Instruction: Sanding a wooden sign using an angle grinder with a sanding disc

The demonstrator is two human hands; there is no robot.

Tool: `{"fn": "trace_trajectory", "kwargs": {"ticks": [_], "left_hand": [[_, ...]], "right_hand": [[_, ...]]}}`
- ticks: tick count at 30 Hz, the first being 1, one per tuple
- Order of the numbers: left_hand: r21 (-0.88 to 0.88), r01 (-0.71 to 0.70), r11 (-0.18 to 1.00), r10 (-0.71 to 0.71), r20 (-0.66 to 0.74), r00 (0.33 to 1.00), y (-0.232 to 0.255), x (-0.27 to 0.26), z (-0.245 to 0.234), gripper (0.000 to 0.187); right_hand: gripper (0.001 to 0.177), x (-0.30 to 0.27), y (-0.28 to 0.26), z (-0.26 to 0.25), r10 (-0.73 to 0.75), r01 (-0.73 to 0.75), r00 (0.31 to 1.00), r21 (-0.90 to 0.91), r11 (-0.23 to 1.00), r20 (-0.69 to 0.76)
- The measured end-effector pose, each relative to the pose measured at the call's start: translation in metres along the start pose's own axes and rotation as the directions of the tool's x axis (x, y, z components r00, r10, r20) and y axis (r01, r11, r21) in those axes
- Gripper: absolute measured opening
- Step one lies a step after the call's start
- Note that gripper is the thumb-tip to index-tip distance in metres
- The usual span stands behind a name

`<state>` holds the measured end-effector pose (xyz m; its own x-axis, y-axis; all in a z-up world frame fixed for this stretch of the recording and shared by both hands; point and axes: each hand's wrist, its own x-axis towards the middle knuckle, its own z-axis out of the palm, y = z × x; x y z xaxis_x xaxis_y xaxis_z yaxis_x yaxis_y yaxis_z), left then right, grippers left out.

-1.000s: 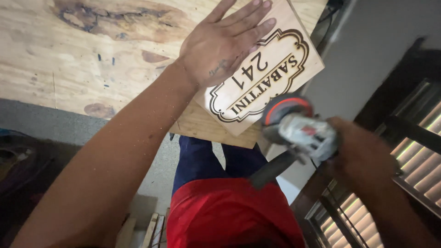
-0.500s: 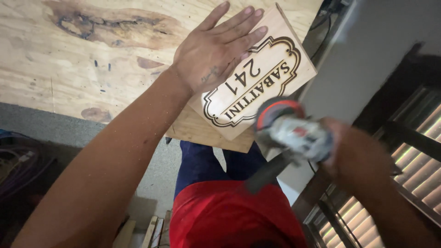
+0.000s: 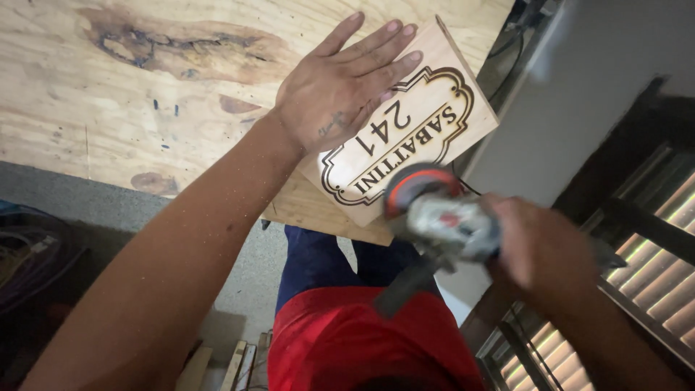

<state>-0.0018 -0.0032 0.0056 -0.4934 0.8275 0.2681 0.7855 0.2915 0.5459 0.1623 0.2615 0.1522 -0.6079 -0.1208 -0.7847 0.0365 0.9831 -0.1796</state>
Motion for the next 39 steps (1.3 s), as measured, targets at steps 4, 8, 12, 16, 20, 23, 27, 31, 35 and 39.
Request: {"fn": "trace_trajectory", "kwargs": {"ticks": [4,8,12,16,20,23,27,31,35,39], "left_hand": [[-0.001,0.006,1.000,-0.005,0.022,1.000,0.002,0.000,0.003,0.047],[0.004,0.014,1.000,-0.014,0.029,0.999,0.001,0.000,0.002,0.049],[0.021,0.014,1.000,-0.015,0.029,0.999,0.002,-0.001,0.003,0.047],[0.073,0.022,0.997,-0.029,0.103,0.994,-0.004,0.000,0.008,0.052],[0.084,0.048,0.995,-0.059,0.137,0.989,0.000,0.000,0.006,0.054],[0.061,0.035,0.998,-0.040,0.084,0.996,0.003,0.002,0.002,0.058],[0.002,0.015,1.000,-0.015,0.027,1.000,0.006,0.005,-0.006,0.052],[0.035,0.016,0.999,-0.017,0.018,1.000,0.007,0.006,-0.005,0.050],[0.013,-0.001,1.000,0.002,-0.039,0.999,0.006,0.004,-0.005,0.048],[-0.001,0.014,1.000,-0.014,0.018,1.000,0.005,0.004,-0.004,0.050]], "right_hand": [[0.039,-0.003,0.005,-0.032,0.411,-0.406,0.910,-0.071,0.911,0.059],[0.024,0.009,-0.033,-0.054,0.465,-0.485,0.844,0.010,0.874,0.267],[0.059,-0.007,0.010,0.034,-0.172,0.161,0.972,-0.081,0.984,-0.159],[0.080,-0.001,0.018,0.001,0.155,-0.155,0.988,-0.003,0.988,-0.010],[0.061,0.008,0.009,-0.062,0.578,-0.577,0.811,-0.047,0.816,0.088],[0.070,0.003,0.034,-0.032,0.403,-0.395,0.915,-0.147,0.907,0.029],[0.051,0.005,0.035,0.019,0.139,-0.137,0.988,-0.027,0.990,0.062],[0.075,0.007,0.035,0.002,-0.011,0.007,0.994,-0.037,0.999,-0.110],[0.034,0.013,0.055,-0.047,0.320,-0.316,0.947,-0.151,0.937,0.006],[0.052,0.014,0.050,-0.053,0.304,-0.310,0.951,-0.125,0.943,-0.062]]}}
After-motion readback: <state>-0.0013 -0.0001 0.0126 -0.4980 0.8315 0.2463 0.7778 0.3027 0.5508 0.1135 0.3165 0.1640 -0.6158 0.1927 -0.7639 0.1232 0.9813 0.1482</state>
